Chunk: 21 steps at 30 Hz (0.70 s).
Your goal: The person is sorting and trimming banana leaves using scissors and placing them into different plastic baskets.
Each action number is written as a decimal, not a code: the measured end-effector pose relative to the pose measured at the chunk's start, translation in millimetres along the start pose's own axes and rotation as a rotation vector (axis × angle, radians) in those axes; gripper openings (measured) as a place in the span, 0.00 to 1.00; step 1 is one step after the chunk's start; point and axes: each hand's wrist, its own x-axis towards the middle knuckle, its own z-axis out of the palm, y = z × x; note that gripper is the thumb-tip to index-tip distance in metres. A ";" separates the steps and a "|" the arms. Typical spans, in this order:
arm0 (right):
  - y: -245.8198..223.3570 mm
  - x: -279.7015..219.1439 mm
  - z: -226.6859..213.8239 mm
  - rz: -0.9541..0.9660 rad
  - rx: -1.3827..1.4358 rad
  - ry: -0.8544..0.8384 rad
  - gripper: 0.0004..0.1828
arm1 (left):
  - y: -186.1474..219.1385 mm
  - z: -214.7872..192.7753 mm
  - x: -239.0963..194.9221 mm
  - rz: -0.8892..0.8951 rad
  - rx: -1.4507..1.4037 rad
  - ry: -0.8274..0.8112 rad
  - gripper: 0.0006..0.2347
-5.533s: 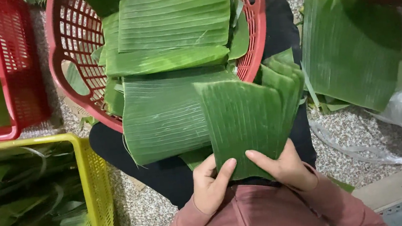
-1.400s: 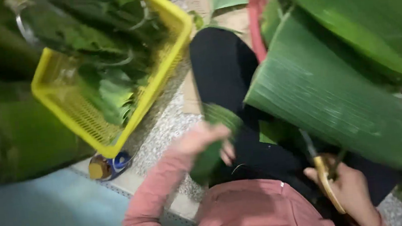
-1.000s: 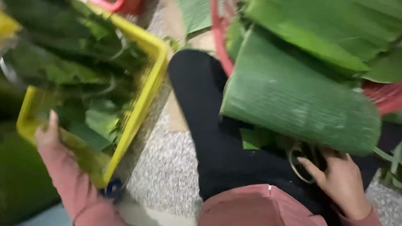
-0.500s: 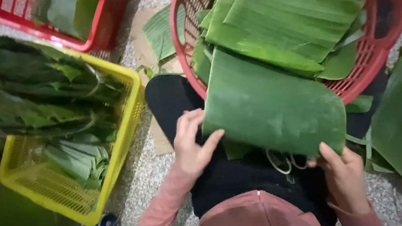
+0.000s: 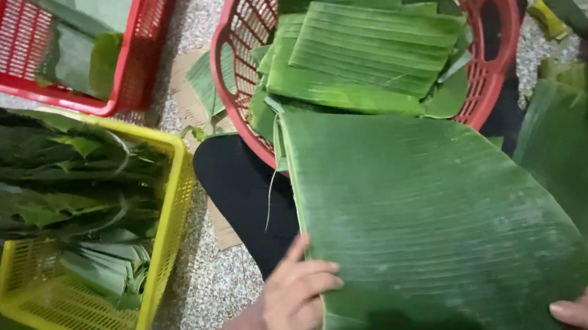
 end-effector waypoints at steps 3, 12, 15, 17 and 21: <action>-51.9 36.7 81.9 -0.027 0.254 -0.291 0.32 | 3.3 4.2 27.2 -0.074 0.019 0.003 0.12; -39.6 63.7 156.5 -0.097 0.114 -0.112 0.18 | -34.7 -116.9 61.0 -0.628 0.374 0.733 0.03; -28.5 69.7 185.5 0.061 -0.048 -0.116 0.27 | -44.8 -95.7 27.9 -1.573 0.468 0.802 0.25; -31.5 77.2 217.9 0.231 -0.187 -0.165 0.21 | -34.6 -59.0 27.2 -1.185 -0.106 0.855 0.16; -16.8 96.9 263.0 0.158 -0.021 -0.512 0.23 | -1.4 -43.6 70.3 -0.866 -0.767 0.521 0.24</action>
